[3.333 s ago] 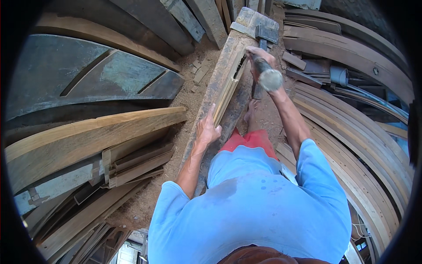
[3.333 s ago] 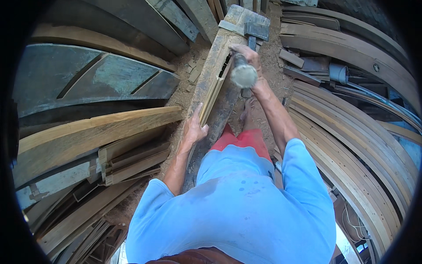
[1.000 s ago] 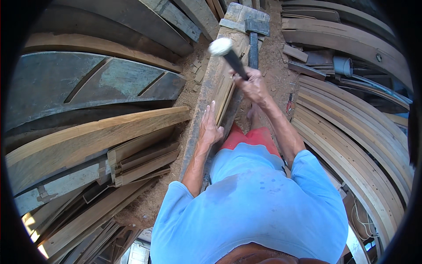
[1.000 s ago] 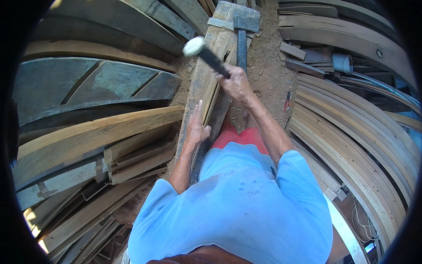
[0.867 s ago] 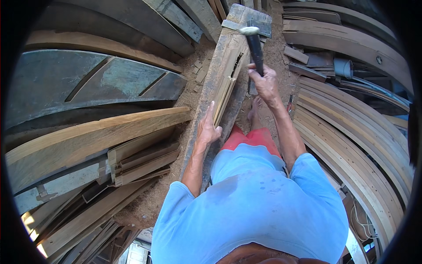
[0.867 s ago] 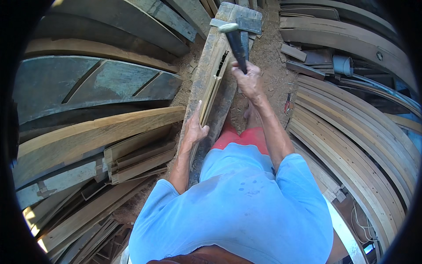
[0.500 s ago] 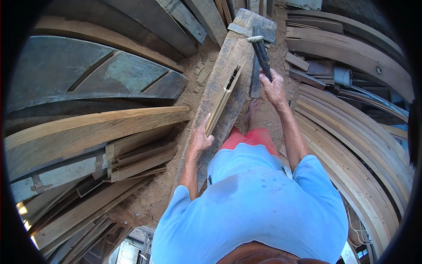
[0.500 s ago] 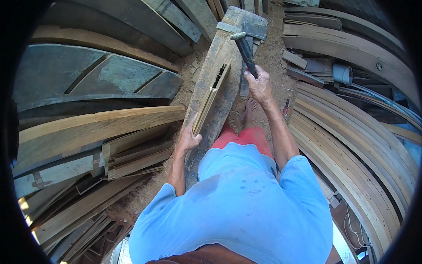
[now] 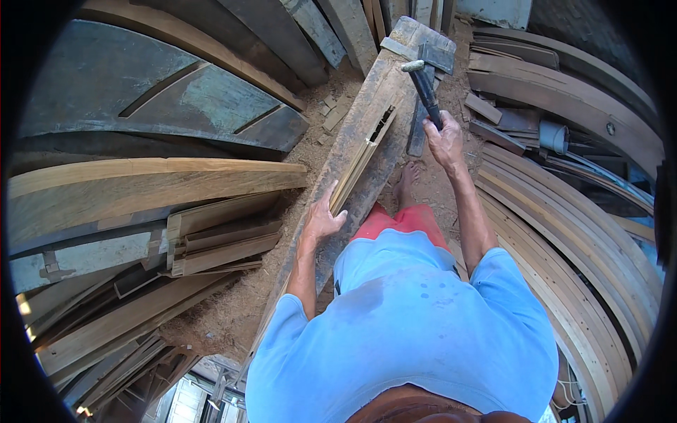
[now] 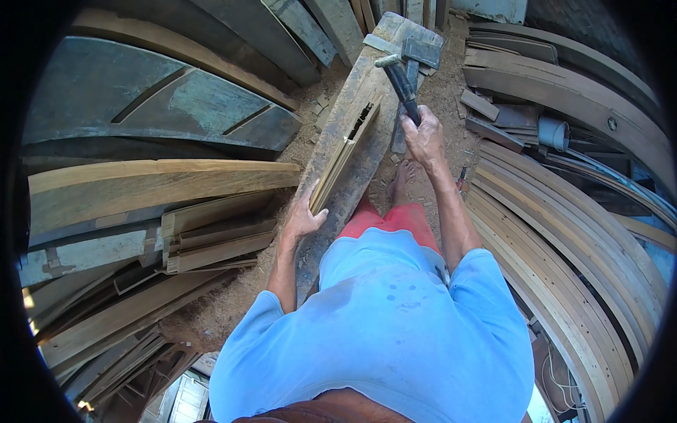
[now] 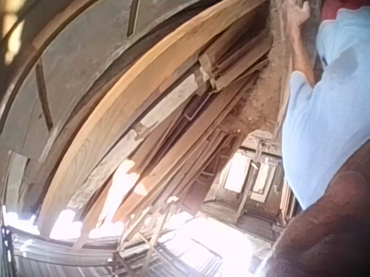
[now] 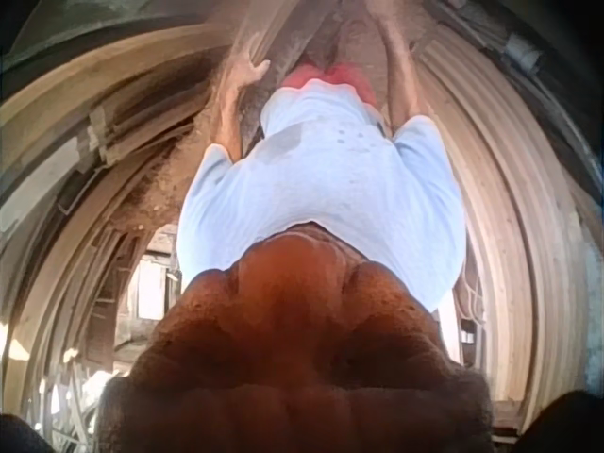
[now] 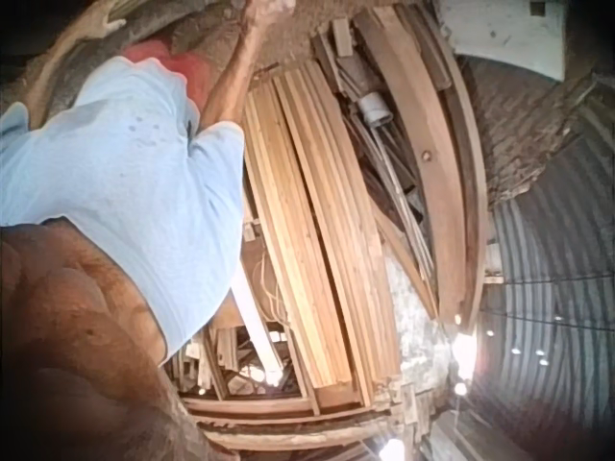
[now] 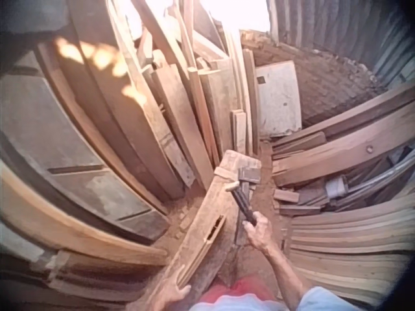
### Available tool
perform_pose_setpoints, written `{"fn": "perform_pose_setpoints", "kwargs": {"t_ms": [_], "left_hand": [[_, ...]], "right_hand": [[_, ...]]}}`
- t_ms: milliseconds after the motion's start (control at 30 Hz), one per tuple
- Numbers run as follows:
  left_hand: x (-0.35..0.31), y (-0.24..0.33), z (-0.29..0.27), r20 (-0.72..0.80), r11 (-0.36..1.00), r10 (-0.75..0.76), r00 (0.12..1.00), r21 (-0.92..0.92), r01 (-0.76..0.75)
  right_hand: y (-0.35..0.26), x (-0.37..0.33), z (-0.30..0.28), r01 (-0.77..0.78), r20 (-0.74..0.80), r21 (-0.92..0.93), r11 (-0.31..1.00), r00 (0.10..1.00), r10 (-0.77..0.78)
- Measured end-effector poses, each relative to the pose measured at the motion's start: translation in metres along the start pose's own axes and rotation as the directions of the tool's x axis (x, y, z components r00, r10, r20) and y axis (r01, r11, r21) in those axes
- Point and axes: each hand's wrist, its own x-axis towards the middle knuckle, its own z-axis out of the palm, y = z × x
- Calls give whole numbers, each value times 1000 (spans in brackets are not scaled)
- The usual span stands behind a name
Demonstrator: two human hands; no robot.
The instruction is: The person carves a slot into a long wooden plank using a mallet and a chisel. The person hammers the chisel repeatedly to remove wood, repositions the plank several times, and clears away wood shavings by hand.
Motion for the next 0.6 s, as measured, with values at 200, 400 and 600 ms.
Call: {"fn": "perform_pose_setpoints", "kwargs": {"t_ms": [200,400,600], "left_hand": [[-59,-21,-18,28,985,-156,987,81,153],[-108,-55,6,-50,890,-410,911,197,412],[-120,-49,41,-224,899,-327,918,225,375]], "right_hand": [[32,39,16,-280,-103,-407,869,960,260],[51,65,50,-245,-74,-332,911,969,234],[82,87,33,-244,16,-366,898,963,269]]}}
